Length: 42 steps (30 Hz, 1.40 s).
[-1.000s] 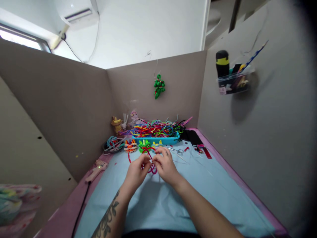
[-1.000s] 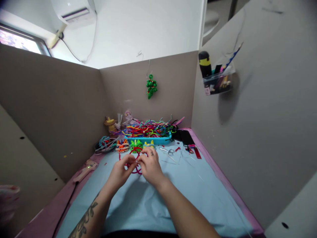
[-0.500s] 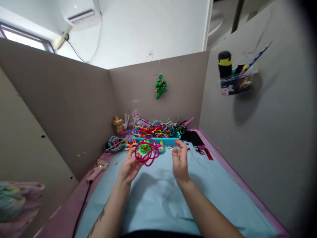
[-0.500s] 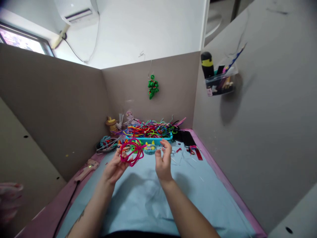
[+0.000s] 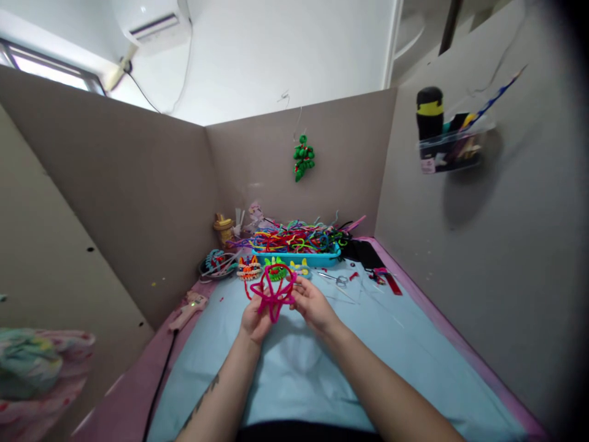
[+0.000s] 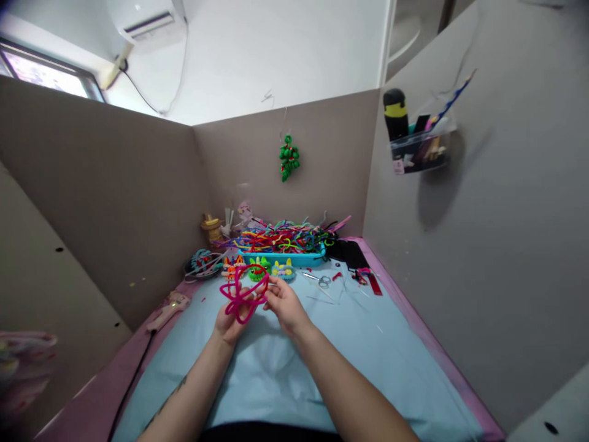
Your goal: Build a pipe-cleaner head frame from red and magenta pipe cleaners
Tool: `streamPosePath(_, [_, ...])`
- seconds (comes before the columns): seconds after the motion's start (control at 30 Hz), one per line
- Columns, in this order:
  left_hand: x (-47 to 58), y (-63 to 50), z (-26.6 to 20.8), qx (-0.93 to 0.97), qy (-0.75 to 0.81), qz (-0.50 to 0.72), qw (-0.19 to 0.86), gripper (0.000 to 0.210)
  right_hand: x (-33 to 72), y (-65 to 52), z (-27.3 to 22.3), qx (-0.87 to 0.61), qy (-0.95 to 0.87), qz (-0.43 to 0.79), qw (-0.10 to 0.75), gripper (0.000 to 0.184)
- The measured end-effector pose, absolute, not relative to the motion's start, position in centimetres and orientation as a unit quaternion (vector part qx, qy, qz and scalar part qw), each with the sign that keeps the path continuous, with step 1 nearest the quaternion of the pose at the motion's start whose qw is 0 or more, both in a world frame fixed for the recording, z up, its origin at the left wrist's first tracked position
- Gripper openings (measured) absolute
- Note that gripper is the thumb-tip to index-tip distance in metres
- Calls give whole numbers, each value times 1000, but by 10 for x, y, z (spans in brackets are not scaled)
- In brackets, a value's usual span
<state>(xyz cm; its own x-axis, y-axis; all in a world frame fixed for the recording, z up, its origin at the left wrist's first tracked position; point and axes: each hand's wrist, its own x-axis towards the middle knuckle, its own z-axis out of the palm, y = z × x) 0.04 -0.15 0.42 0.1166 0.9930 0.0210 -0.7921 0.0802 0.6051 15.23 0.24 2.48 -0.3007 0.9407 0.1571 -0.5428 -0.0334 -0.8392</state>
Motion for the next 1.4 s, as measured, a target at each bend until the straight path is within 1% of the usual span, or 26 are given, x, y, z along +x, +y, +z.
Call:
streamPosePath(0.1, [4, -1, 2, 255, 201, 661, 677, 21, 153, 7, 22, -245, -365, 709, 552, 44])
streamPosePath(0.2, [5, 2, -1, 258, 209, 681, 653, 23, 153, 8, 18, -238, -361, 730, 529, 47])
streamPosePath(0.33, [3, 4, -3, 237, 205, 671, 672, 27, 149, 9, 14, -259, -378, 724, 516, 36])
streamPosePath(0.5, [3, 4, -5, 210, 193, 670, 686, 29, 146, 11, 10, -281, -383, 710, 520, 35])
streamPosePath(0.67, [12, 0, -2, 293, 237, 652, 658, 33, 142, 13, 8, -277, -374, 696, 547, 34])
streamPosePath(0.83, [21, -4, 2, 369, 283, 615, 637, 42, 142, 13, 11, -290, -340, 698, 559, 36])
streamPosePath(1.03, [22, 0, -3, 392, 315, 626, 596, 30, 142, 14, 10, -299, -309, 709, 559, 34])
streamPosePath(1.4, [21, -1, 0, 363, 348, 642, 579, 36, 144, 15, 9, -308, -329, 691, 565, 28])
